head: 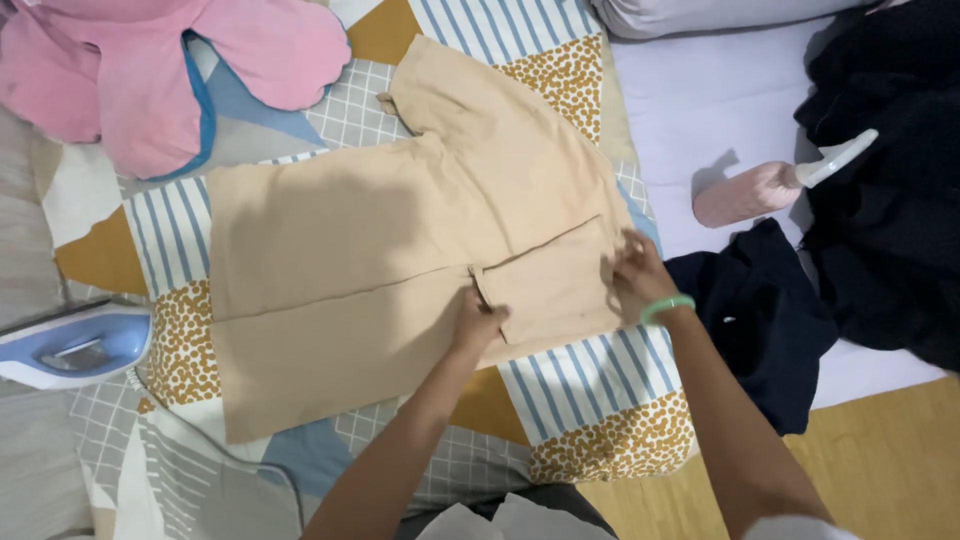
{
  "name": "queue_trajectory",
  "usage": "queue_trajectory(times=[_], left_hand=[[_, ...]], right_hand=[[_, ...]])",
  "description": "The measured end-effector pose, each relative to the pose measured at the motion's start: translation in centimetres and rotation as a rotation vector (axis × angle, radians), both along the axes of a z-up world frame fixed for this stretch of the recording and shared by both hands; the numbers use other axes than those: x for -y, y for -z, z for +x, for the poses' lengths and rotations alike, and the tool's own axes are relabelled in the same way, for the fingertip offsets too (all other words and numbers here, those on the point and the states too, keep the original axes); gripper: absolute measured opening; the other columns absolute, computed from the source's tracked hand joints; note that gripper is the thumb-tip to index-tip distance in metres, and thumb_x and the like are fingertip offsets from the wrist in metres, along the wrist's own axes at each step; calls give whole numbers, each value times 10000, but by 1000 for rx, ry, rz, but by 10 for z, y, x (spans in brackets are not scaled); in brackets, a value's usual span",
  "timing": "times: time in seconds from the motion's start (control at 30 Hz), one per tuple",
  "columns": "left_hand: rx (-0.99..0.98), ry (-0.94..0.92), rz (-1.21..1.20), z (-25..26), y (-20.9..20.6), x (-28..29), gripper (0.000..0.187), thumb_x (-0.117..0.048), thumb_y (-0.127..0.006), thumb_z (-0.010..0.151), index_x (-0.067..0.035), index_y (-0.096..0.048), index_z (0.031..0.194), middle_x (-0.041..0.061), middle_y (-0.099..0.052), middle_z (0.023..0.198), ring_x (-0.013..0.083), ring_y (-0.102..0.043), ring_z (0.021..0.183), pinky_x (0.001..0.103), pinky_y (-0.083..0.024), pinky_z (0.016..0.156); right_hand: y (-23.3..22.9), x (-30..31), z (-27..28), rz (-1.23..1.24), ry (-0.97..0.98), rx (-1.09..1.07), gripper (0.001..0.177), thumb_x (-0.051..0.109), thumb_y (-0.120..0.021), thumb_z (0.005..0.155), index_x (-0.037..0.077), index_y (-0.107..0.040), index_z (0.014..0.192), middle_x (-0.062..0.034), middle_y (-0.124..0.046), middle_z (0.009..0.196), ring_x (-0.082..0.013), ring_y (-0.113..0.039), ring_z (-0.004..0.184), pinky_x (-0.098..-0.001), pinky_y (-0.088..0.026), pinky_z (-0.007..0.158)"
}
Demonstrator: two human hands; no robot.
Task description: The recorder irons a beige t-shirt on a bed and then folds it.
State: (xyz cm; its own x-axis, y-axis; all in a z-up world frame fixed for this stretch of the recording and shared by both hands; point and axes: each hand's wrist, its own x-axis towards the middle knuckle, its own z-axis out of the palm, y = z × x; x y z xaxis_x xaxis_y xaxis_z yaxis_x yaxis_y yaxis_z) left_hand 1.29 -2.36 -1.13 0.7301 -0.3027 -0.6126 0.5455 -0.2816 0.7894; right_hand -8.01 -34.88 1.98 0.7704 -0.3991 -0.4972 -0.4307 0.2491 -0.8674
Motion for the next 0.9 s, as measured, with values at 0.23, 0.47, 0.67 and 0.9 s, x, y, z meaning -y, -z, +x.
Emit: queue_trajectory(times=[0.23,0.47,0.67,0.9], left_hand=[[75,111,105,-19,-38,-8,448,-103,-738,818,-34,-487,1183,130,-739,908,238,-748,739,357,-601,586],[429,39,427,16,-21,-153,217,-248,-689,902,-91,-623,1038,117,-738,798,247,-722,708,416,-586,681],[590,-132,875,24,-42,-342,293,-250,-696,868,-60,-649,1085,170,-733,923,356,-724,858,468,-578,769],[228,5,1197,6,-80,-394,560,-596,-592,962,-62,-651,1120,228,-709,1106,441,-676,1072,593,-534,902]], right_hand=[[-6,7,-61,-219,-208,-182,818,2,-731,824,175,-367,1536,-127,-652,891,-212,-618,747,-354,-540,647],[30,19,-107,-839,167,-501,519,366,-882,828,-27,-697,1112,-163,-699,949,-268,-654,827,-400,-536,742],[34,19,-119,-8,395,-367,270,257,-778,908,26,-667,992,-104,-698,879,-216,-663,742,-346,-542,655],[75,30,-134,-354,470,-390,284,249,-797,935,15,-656,1015,-183,-717,947,-299,-680,818,-392,-535,697]])
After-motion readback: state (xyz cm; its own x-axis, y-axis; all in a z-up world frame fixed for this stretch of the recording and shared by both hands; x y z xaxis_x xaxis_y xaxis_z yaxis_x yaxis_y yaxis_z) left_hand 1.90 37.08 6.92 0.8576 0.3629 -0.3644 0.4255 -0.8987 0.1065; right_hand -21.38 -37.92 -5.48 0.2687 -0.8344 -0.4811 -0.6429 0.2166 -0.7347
